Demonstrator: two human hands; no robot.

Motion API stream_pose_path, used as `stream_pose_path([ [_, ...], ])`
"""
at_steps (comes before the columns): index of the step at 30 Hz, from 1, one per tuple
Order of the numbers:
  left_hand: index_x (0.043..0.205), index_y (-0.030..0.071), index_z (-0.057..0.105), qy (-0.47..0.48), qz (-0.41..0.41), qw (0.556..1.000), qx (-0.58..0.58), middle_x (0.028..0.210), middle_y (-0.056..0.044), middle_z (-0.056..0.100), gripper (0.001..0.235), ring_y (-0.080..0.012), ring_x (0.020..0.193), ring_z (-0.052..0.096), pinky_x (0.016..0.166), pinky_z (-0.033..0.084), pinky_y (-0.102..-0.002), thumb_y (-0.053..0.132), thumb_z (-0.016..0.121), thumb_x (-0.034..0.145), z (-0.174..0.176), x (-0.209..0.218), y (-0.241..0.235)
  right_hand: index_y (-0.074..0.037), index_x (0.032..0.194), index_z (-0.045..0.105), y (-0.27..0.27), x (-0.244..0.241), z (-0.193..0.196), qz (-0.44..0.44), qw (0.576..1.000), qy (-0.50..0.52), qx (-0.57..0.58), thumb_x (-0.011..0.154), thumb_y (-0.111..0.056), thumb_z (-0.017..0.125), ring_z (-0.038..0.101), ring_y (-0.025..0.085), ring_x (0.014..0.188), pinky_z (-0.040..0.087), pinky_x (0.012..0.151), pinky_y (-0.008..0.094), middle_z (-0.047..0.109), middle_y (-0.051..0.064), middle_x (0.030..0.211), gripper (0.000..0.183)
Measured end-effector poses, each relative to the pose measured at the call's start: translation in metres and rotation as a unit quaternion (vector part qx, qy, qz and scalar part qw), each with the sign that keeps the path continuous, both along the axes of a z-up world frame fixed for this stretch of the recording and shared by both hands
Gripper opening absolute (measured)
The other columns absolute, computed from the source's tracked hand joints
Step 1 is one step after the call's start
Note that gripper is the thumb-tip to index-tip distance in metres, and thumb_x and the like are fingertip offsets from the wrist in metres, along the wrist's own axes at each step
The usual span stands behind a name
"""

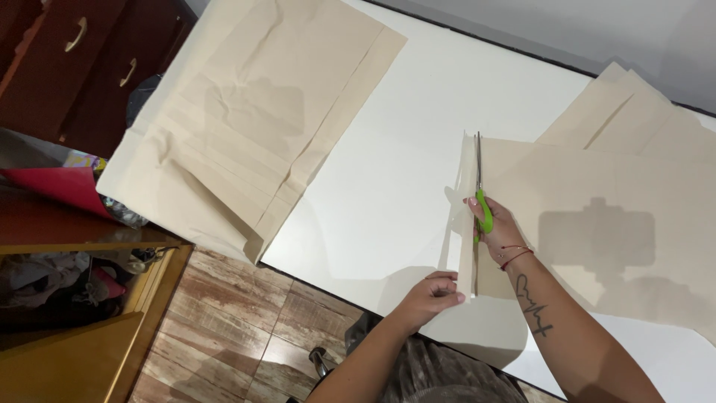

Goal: Cutting large pieces of fabric into smaller sections using scissors on a work table

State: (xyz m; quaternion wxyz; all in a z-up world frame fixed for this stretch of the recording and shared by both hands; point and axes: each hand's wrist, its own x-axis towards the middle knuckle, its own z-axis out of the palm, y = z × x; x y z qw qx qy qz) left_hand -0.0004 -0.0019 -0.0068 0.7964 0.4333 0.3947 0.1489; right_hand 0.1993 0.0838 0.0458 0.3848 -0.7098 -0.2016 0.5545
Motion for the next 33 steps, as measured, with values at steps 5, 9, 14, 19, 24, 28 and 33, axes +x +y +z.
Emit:
stream_pose_path([
  [5,0.081,0.018,0.064,0.030,-0.020,0.999,-0.011,0.142,-0.001,0.054,0.019,-0.0055,0.121,0.055,0.094,0.042,-0.027,0.033,0.075,0.087,0.018,-0.003,0.001,-0.011,0.124,0.064,0.022,0.003,0.007,0.026,0.999,-0.016,-0.012,0.087,-0.065,0.055,0.033,0.012,0.062,0.029,0.058,0.025,0.043,-0.001,0.078,0.066],
  [9,0.083,0.018,0.063,0.029,-0.012,0.999,-0.032,0.145,0.000,0.052,0.020,-0.0057,0.105,0.056,0.094,0.043,-0.026,0.034,0.074,0.088,0.027,-0.006,0.005,-0.012,0.111,0.063,0.030,0.006,0.002,0.008,1.000,-0.011,-0.003,0.089,-0.060,0.060,0.033,0.012,0.063,0.034,0.061,0.025,0.041,-0.001,0.078,0.052],
  [14,0.086,0.018,0.066,0.025,-0.027,0.999,0.017,0.143,-0.002,0.052,0.017,-0.0060,0.123,0.054,0.098,0.042,-0.027,0.033,0.076,0.087,0.001,-0.005,-0.004,-0.009,0.106,0.062,0.031,0.013,-0.011,0.021,0.999,-0.004,0.030,0.097,-0.045,0.064,0.042,0.015,0.055,0.038,0.055,0.029,0.043,0.003,0.066,0.037],
  [19,0.085,0.018,0.063,0.005,-0.016,0.998,0.060,0.142,-0.005,0.053,0.015,-0.0186,0.128,0.054,0.105,0.046,-0.033,0.030,0.071,0.091,0.016,-0.015,-0.004,-0.008,0.110,0.060,0.011,0.009,0.013,0.058,0.997,-0.034,0.037,0.100,-0.041,0.061,0.053,0.018,0.055,0.044,0.056,0.031,0.059,0.008,0.066,0.034],
  [24,0.089,0.010,0.059,0.018,-0.027,0.969,0.245,0.134,-0.009,0.053,0.007,-0.0364,0.150,0.036,0.113,0.056,-0.053,0.014,0.063,0.094,0.044,-0.025,-0.006,-0.005,0.126,0.050,-0.077,0.057,-0.036,-0.003,0.970,-0.056,0.236,0.085,0.007,0.071,0.068,0.025,0.112,0.056,0.100,0.031,0.071,0.020,0.119,0.048],
  [28,0.104,0.010,0.068,-0.094,0.138,0.881,0.442,0.141,-0.021,0.049,0.024,-0.0406,0.132,0.049,0.108,0.042,-0.054,0.033,0.062,0.097,0.038,-0.028,-0.007,-0.012,0.123,0.048,-0.144,0.109,-0.009,-0.135,0.973,-0.138,0.129,0.092,-0.004,0.071,0.067,0.016,0.115,0.049,0.097,0.022,0.072,0.016,0.122,0.040],
  [33,0.105,0.012,0.070,-0.131,-0.044,0.911,0.388,0.118,-0.007,0.066,0.012,-0.0235,0.115,0.063,0.106,0.052,-0.042,0.020,0.061,0.100,0.106,0.022,-0.012,-0.004,0.124,0.051,-0.209,0.133,0.015,-0.028,0.977,-0.069,0.202,0.089,0.001,0.066,0.073,0.032,0.119,0.067,0.081,0.032,0.070,0.018,0.112,0.039],
])
